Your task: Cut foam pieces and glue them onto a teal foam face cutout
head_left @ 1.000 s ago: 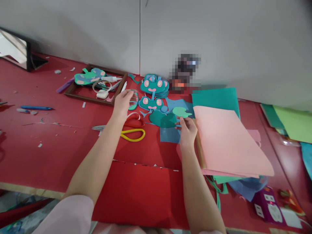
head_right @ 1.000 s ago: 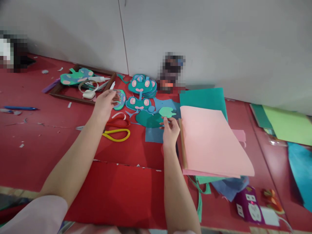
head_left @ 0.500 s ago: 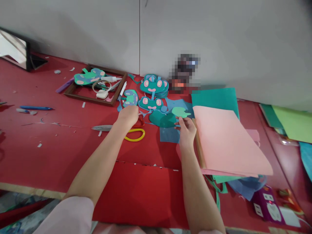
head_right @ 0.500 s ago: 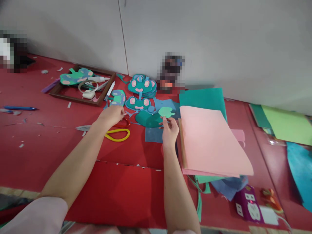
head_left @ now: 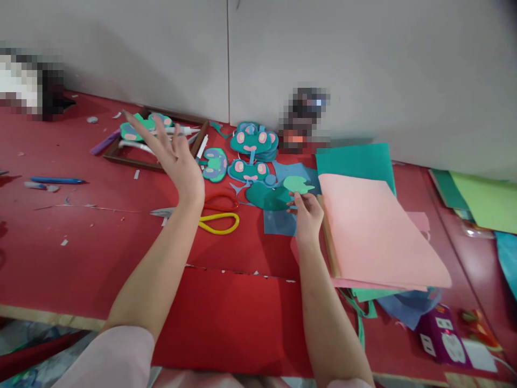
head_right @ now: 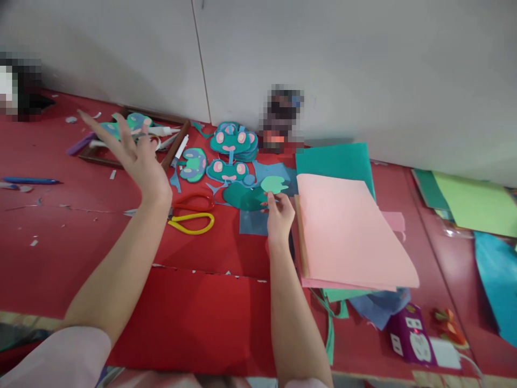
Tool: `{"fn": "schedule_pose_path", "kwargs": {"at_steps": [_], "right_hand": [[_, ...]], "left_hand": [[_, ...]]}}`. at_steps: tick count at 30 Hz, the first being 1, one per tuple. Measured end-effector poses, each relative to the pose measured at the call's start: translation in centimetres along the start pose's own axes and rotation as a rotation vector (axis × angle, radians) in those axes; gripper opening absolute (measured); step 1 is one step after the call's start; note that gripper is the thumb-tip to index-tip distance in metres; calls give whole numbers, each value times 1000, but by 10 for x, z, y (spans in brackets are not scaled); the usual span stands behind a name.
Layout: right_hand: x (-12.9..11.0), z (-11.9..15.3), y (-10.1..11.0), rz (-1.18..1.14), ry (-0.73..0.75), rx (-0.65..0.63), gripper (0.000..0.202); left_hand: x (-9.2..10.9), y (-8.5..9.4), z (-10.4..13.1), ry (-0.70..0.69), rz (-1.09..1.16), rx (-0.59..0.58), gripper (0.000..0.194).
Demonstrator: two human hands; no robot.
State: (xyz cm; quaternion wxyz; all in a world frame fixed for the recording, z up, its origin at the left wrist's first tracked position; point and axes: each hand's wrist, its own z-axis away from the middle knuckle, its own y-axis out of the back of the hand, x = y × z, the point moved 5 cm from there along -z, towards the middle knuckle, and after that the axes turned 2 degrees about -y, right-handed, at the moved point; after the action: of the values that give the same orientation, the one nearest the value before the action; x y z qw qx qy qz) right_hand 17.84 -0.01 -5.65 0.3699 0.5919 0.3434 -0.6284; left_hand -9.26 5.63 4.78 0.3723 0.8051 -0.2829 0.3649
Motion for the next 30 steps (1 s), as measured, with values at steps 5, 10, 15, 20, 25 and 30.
{"fn": "schedule_pose_path", "kwargs": {"at_steps": [5,10,15,20,25,30], "right_hand": [[0,0,0,-26,0,4,27],[-1,1,1,-16,3,17,27],[3,-2,4,1,19,49,26],[6,-5,4,17,45,57,25],[7,-6,3,5,55,31,25],[7,-4,4,-22,40,50,24]], "left_hand": [[-10,-36,17,-83,348,-96,36],[-9,-85,57,-155,-38,-676,15],[-15,-90,77,-154,-385,-795,24],[-19,-88,78,-145,-546,-799,35],[-23,-92,77,-134,-506,-819,36],[-23,-94,75,-71,-301,-814,26]]}}
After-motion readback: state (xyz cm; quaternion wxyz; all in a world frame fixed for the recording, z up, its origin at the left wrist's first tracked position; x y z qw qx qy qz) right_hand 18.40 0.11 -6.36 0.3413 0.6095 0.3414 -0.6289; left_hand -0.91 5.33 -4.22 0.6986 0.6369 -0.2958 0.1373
